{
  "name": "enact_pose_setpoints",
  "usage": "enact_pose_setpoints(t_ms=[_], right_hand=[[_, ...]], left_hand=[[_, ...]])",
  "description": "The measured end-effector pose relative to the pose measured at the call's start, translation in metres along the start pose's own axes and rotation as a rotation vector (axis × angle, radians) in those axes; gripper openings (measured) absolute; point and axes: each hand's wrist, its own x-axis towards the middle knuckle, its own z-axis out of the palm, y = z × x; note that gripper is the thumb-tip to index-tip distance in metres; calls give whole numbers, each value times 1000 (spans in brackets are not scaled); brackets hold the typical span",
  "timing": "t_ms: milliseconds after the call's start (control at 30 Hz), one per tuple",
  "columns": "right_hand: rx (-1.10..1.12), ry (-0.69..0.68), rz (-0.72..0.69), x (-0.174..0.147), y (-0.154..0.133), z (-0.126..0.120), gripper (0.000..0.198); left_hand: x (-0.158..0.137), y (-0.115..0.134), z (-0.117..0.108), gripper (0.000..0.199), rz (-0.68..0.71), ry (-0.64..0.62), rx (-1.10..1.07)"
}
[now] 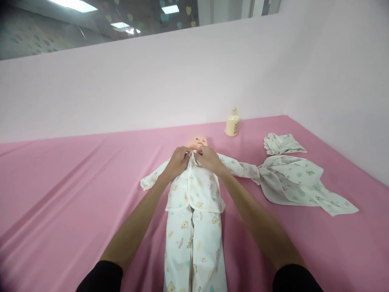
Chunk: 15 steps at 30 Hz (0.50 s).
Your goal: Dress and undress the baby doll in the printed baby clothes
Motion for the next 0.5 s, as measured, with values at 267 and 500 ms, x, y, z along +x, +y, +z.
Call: enact_pose_setpoints(t_ms=[267,500], right_hand=[[50,-98,14,1,-5,-8,11],[151,-90,34,4,-4,-8,12]], left_hand=[[1,-1,0,16,4,28,-11],[0,2,-2,16,-14,30,-33]])
